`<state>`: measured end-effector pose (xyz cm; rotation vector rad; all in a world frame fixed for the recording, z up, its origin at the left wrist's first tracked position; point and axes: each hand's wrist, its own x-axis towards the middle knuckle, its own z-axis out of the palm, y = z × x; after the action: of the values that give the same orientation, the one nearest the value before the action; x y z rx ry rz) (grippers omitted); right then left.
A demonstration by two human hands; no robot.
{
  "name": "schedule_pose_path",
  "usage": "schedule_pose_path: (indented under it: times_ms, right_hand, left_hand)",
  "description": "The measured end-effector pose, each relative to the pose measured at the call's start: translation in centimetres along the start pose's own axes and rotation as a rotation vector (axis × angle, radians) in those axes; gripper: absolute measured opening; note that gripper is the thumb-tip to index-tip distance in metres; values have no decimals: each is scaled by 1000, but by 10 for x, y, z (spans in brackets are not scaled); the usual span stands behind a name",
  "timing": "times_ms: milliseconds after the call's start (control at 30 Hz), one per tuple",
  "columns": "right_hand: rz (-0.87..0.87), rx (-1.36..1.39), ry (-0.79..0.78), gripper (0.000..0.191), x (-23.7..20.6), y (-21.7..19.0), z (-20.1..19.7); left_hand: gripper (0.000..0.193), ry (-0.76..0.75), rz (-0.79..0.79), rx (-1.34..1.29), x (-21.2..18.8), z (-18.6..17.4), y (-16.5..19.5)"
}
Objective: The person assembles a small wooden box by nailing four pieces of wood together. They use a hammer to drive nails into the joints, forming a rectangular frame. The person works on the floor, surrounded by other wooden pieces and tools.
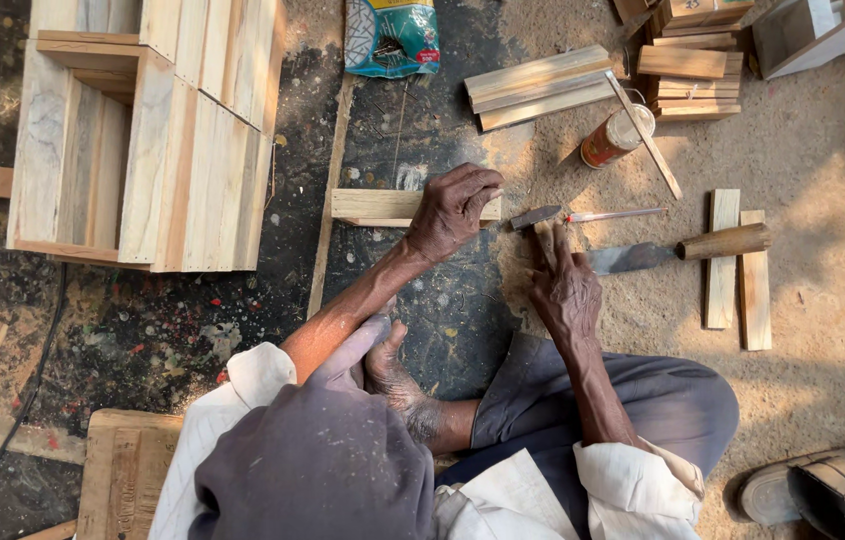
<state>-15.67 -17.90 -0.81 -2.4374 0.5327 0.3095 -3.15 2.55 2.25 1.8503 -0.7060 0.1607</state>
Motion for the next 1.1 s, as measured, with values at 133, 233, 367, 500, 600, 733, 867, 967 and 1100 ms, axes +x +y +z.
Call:
schedule_pose_path:
  times_ms: [133,233,367,500,600,733,867,967,1100]
  right_hand:
    - [43,686,-148,69,-10,-3,4]
    - [216,900,-110,80,-26,-4,13]
    - [140,982,25,79,-58,-17,28]
    - [153,1008,-5,75,-62,-35,38]
    - [158,1106,22,70,-60,-40,37]
    - [65,1053,45,68,-61,-43,38]
    - [139,1076,16,67,-62,-48,42]
    - [145,1093,43,65,-63,-49,45]
    - [182,1068,41,69,-65,-50,48]
  left_hand:
    - [11,19,45,31,-1,-2,3]
    - [13,80,129,157,-3,-4,4]
    - [12,7,57,137,-3,-4,6]
    - [12,-13,38,209,-2,-3,8]
    - [12,-12,56,216,-1,-2,9]
    - [13,-13,46,240,0,-2,12]
    - [14,-28,45,235,0,-3,14]
    - [15,-33,29,224,-1,-4,12]
    - [13,-43,21,214,-3,-3,6]
